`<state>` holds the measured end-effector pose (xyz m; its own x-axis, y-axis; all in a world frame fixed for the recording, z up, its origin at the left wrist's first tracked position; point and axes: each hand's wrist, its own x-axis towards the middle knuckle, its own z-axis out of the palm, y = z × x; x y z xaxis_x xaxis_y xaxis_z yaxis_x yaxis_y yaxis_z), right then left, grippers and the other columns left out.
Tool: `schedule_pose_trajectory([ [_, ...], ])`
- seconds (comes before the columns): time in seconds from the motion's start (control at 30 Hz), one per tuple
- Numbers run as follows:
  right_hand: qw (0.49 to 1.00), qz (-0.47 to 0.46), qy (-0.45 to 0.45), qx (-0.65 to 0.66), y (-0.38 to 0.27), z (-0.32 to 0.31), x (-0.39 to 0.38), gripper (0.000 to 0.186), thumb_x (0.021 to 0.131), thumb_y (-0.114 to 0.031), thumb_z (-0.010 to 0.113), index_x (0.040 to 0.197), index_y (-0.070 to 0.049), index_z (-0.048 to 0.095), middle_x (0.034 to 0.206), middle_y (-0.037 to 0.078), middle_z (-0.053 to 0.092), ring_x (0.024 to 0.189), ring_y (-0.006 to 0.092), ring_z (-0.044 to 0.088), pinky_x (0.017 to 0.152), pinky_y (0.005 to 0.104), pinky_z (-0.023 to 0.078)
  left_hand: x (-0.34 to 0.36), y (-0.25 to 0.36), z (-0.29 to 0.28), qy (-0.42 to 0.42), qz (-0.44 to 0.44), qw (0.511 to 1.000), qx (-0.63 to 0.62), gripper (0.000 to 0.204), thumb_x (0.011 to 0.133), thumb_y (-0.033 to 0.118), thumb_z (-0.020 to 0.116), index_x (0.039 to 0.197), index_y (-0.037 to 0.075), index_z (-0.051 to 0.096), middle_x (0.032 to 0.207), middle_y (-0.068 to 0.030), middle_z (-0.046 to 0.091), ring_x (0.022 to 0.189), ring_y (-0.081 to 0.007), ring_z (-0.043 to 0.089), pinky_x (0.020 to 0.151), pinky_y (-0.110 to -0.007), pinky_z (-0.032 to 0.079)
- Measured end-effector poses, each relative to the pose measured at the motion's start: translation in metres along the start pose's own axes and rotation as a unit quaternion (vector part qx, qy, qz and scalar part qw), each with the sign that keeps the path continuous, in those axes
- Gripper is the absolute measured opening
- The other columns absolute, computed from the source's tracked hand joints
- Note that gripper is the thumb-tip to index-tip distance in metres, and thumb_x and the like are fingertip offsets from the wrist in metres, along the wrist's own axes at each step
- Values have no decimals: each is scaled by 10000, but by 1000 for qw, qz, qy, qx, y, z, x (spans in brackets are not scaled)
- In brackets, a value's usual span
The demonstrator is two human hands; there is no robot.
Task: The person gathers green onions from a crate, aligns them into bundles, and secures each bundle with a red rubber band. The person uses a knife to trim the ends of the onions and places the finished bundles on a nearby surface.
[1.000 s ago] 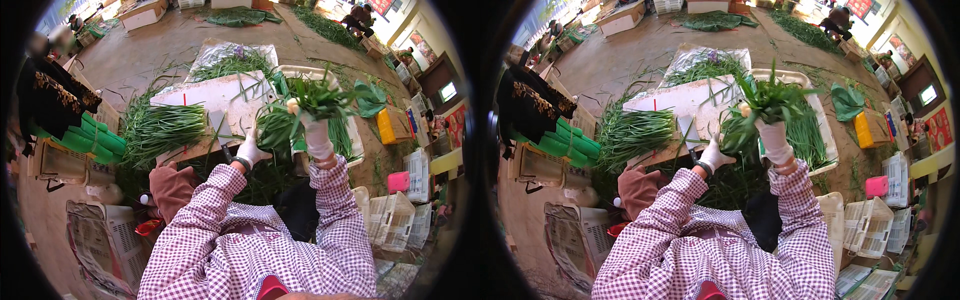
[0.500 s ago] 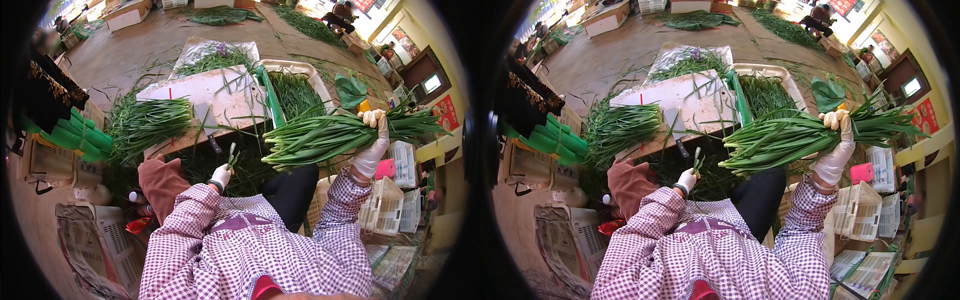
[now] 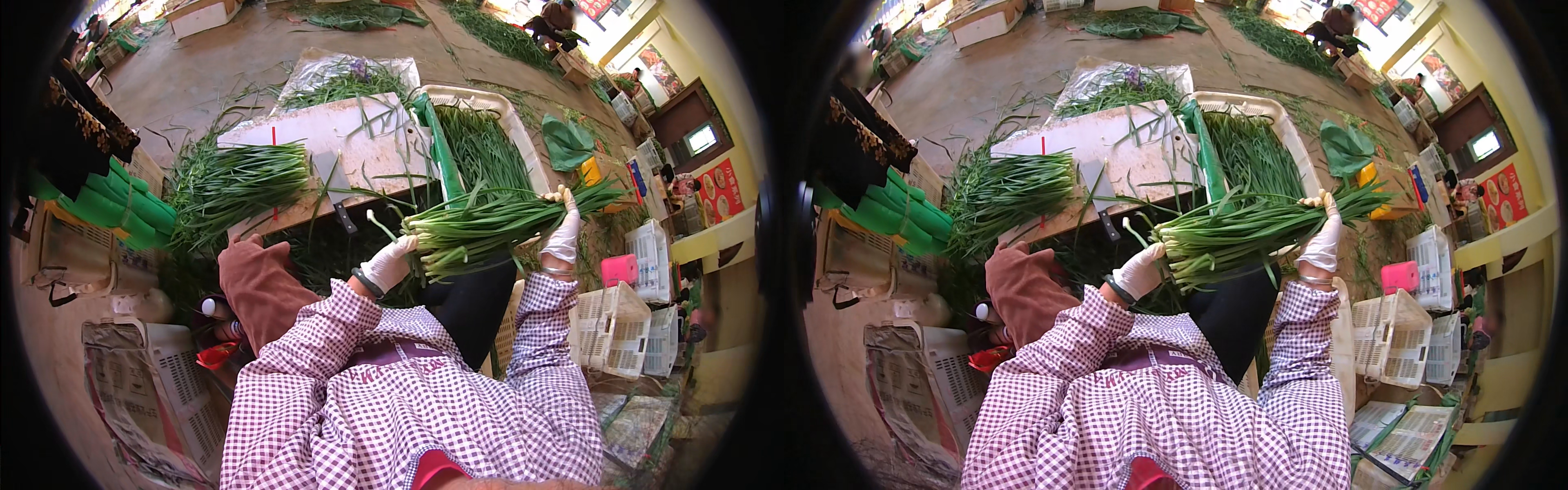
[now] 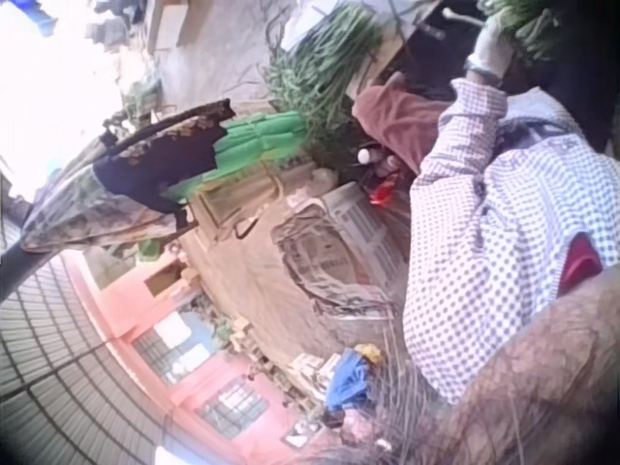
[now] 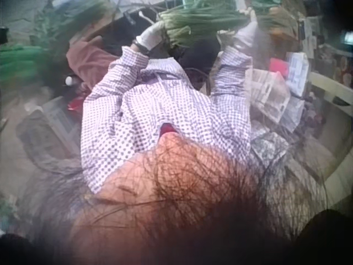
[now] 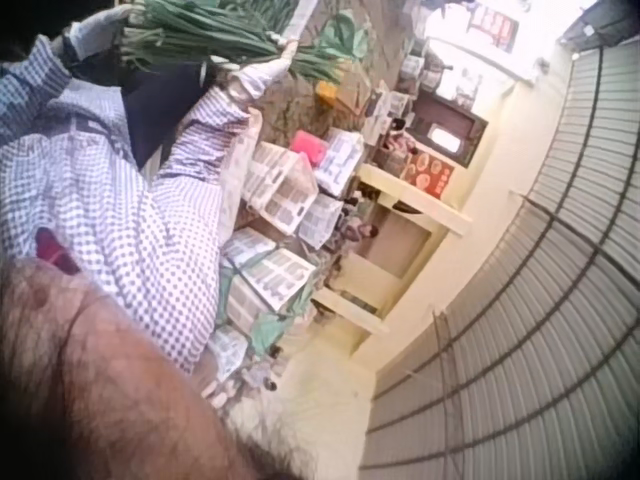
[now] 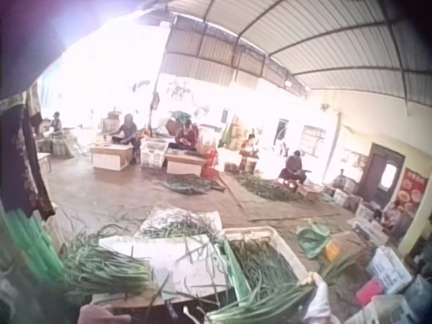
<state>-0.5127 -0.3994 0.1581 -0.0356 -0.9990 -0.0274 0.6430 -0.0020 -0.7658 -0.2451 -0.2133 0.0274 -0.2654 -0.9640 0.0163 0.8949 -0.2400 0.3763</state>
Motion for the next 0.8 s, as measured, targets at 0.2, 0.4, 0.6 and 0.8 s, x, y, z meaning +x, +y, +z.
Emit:
schedule_pose_trajectory([
  [0.2,999,22,17,-19,10,-1,-5,196,932,-221,575,921,-27,594,718,37,563,705,182,556,793,353,511,1,0,-22,52,49,996,53,545,845,231,697,1307,47,474,1217,-75,594,1097,-199,577,932,-365,470],
  [0.4,997,46,56,-30,32,-24,6,216,920,-205,588,776,-44,595,686,35,565,666,180,549,755,327,503,1,5,14,171,44,973,148,337,840,176,714,1128,45,600,1012,-9,646,947,-120,581,865,-277,446],
  [0.6,997,56,26,-37,36,-32,7,182,929,-191,575,845,-33,604,716,28,577,679,171,551,768,323,503,-3,0,1,167,65,977,118,195,872,146,674,1032,39,644,969,3,648,926,-84,569,865,-238,425],
  [0.8,997,49,-2,-57,30,-32,7,177,931,-192,573,860,-32,607,736,28,571,706,166,551,784,324,497,-12,5,-11,179,31,961,210,223,865,175,682,1021,16,686,919,-15,688,818,-84,592,786,-233,452],
])
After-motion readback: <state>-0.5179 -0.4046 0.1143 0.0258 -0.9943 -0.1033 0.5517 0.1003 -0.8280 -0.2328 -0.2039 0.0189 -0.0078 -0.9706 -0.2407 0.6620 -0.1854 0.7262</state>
